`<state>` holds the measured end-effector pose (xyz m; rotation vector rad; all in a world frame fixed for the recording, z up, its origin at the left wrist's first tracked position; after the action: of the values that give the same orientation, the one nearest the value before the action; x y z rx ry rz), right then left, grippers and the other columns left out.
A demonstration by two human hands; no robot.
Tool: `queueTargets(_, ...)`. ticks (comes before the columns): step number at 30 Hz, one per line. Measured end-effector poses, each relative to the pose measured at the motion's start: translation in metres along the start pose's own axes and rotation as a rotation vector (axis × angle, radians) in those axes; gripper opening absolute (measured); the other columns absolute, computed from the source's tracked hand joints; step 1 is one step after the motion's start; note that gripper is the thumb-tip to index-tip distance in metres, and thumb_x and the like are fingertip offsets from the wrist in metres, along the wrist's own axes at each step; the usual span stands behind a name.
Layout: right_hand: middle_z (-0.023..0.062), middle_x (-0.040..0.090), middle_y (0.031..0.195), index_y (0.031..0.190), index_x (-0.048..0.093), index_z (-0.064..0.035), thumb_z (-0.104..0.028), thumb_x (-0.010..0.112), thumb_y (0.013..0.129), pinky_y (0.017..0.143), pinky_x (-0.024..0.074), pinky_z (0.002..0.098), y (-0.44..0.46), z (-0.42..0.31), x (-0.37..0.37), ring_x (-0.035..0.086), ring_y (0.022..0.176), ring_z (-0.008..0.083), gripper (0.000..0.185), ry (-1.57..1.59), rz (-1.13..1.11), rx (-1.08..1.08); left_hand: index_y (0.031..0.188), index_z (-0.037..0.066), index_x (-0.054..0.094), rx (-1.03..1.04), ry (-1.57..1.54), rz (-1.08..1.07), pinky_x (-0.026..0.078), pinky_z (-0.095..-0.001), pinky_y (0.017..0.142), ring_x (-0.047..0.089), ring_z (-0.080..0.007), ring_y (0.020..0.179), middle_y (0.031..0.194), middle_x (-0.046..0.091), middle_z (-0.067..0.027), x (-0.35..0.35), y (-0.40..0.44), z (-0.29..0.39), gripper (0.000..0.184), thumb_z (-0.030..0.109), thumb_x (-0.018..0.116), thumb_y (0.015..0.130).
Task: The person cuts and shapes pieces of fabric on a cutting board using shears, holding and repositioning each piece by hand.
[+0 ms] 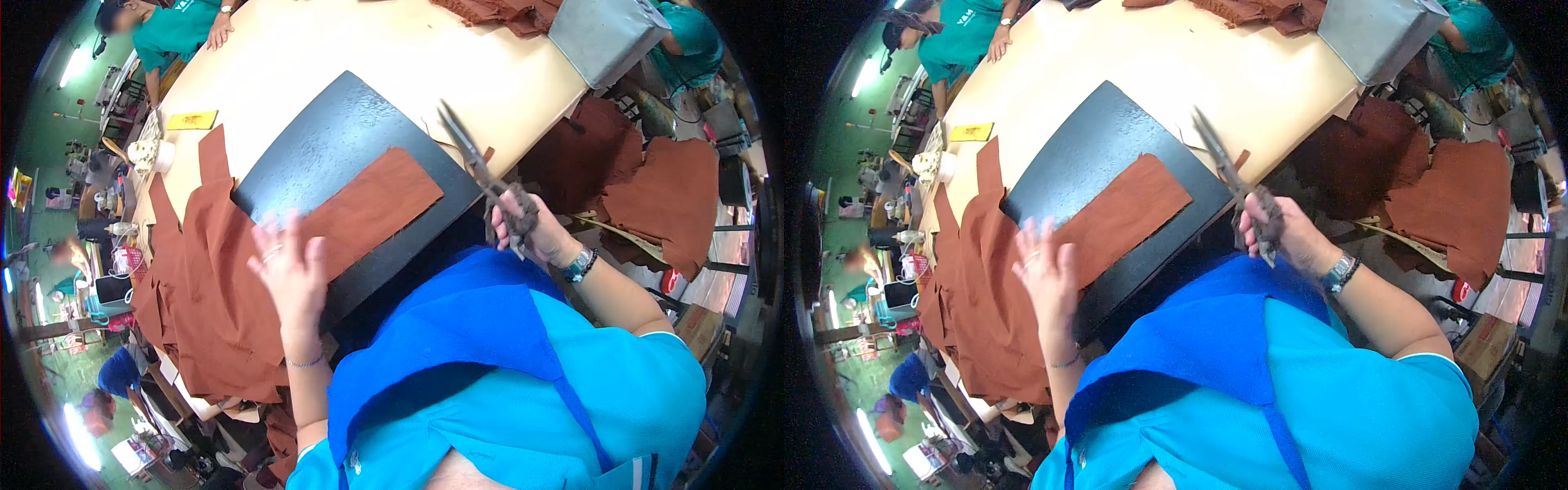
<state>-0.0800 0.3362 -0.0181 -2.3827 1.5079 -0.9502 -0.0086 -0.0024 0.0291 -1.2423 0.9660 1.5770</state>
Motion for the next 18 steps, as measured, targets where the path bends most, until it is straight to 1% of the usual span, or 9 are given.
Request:
queueTargets(1, 0.0025, 0.059, 0.067, 0.081, 0.058, -0.0054, -0.044, 0.056, 0.094, 0.057, 0.0496, 0.0245, 0.0, -0.003, -0.002, 0.057, 0.058, 0.0108, 0.04, 0.061, 0.013, -0.021, 0.148, 0.021, 0.031, -0.174, 0.015, 0.029, 0.009, -0.0696, 0.107, 0.009, -0.0364, 0.145, 0.158, 0.014, -0.0151, 0.001, -0.004, -0.022, 0.062, 0.049, 0.046, 0.095)
queueTargets(3, 0.0024, 0.059, 0.067, 0.082, 0.058, -0.0049, -0.043, 0.058, 0.093, 0.057, 0.0498, 0.0243, 0.003, -0.005, -0.01, 0.058, 0.059, 0.0107, 0.04, 0.008, 0.026, -0.071, 0.151, 0.022, 0.023, -0.436, 0.048, 0.033, 0.01, -0.071, 0.105, 0.007, -0.0382, 0.145, 0.158, 0.01, -0.018, 0.003, -0.012, -0.057, 0.069, 0.053, 0.045, 0.094)
queueTargets(6, 0.0017, 0.06, 0.067, 0.082, 0.059, -0.005, -0.04, 0.059, 0.094, 0.057, 0.0498, 0.0226, 0.007, -0.013, -0.016, 0.058, 0.059, 0.0092, 0.037, -0.093, -0.014, -0.147, 0.152, 0.022, 0.019, -0.414, 0.149, -0.074, 0.011, -0.0723, 0.104, 0.006, -0.0391, 0.145, 0.157, 0.007, -0.021, 0.015, -0.009, -0.07, 0.075, 0.058, 0.046, 0.092)
queueTargets(7, 0.0015, 0.06, 0.067, 0.082, 0.059, -0.0051, -0.039, 0.059, 0.094, 0.057, 0.0497, 0.0222, 0.009, -0.016, -0.015, 0.058, 0.059, 0.0089, 0.036, -0.11, -0.032, -0.162, 0.152, 0.022, 0.02, -0.332, 0.126, -0.075, 0.011, -0.0723, 0.104, 0.007, -0.0403, 0.145, 0.157, 0.008, -0.0215, 0.017, -0.002, -0.064, 0.08, 0.06, 0.05, 0.088)
queueTargets(9, 0.0013, 0.06, 0.067, 0.082, 0.059, -0.0052, -0.037, 0.06, 0.094, 0.057, 0.0496, 0.0217, 0.012, -0.019, -0.009, 0.058, 0.059, 0.0086, 0.034, -0.126, -0.064, -0.168, 0.151, 0.025, 0.022, -0.122, 0.173, -0.08, 0.012, -0.0709, 0.105, 0.009, -0.0401, 0.144, 0.158, 0.01, -0.0181, 0.028, 0.017, -0.039, 0.078, 0.058, 0.053, 0.088)
queueTargets(11, 0.0011, 0.06, 0.067, 0.082, 0.06, -0.0054, -0.036, 0.06, 0.094, 0.057, 0.0496, 0.0215, 0.013, -0.021, -0.004, 0.058, 0.059, 0.0085, 0.033, -0.123, -0.091, -0.177, 0.15, 0.024, 0.026, 0.135, 0.098, -0.086, 0.012, -0.0699, 0.106, 0.012, -0.0411, 0.144, 0.157, 0.012, -0.0187, 0.029, 0.035, 0.009, 0.08, 0.057, 0.057, 0.085)
queueTargets(13, 0.0009, 0.059, 0.068, 0.081, 0.06, -0.0055, -0.034, 0.06, 0.094, 0.057, 0.0497, 0.0217, 0.012, -0.022, -0.001, 0.058, 0.059, 0.0085, 0.031, -0.103, -0.115, -0.184, 0.148, 0.023, 0.031, 0.43, 0.082, -0.124, 0.013, -0.0689, 0.107, 0.013, -0.0402, 0.144, 0.157, 0.014, -0.0182, 0.037, 0.052, 0.045, 0.078, 0.058, 0.058, 0.084)
queueTargets(15, 0.0009, 0.059, 0.068, 0.08, 0.06, -0.0058, -0.034, 0.062, 0.093, 0.057, 0.0498, 0.022, 0.005, -0.024, 0.002, 0.058, 0.059, 0.0084, 0.031, -0.117, -0.127, -0.203, 0.146, 0.023, 0.035, 0.613, 0.021, -0.152, 0.014, -0.0678, 0.108, 0.015, -0.0381, 0.144, 0.157, 0.015, -0.0165, 0.044, 0.069, 0.06, 0.075, 0.057, 0.058, 0.084)
queueTargets(18, 0.001, 0.06, 0.069, 0.081, 0.06, -0.005, -0.035, 0.064, 0.091, 0.057, 0.0504, 0.0228, -0.004, -0.03, -0.006, 0.059, 0.061, 0.0083, 0.031, -0.236, -0.142, -0.183, 0.145, 0.023, 0.037, 0.539, 0.054, -0.074, 0.014, -0.0664, 0.109, 0.019, -0.0338, 0.143, 0.155, 0.023, -0.0123, 0.044, 0.111, 0.03, 0.069, 0.056, 0.054, 0.087)
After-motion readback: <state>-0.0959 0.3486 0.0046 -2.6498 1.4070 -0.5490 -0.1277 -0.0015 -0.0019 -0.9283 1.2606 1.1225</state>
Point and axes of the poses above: each hand's wrist, its own y-axis towards the middle knuckle, its own x-axis out of the palm, z = x × y, the point moved 3 cm from there along y, towards the middle knuckle
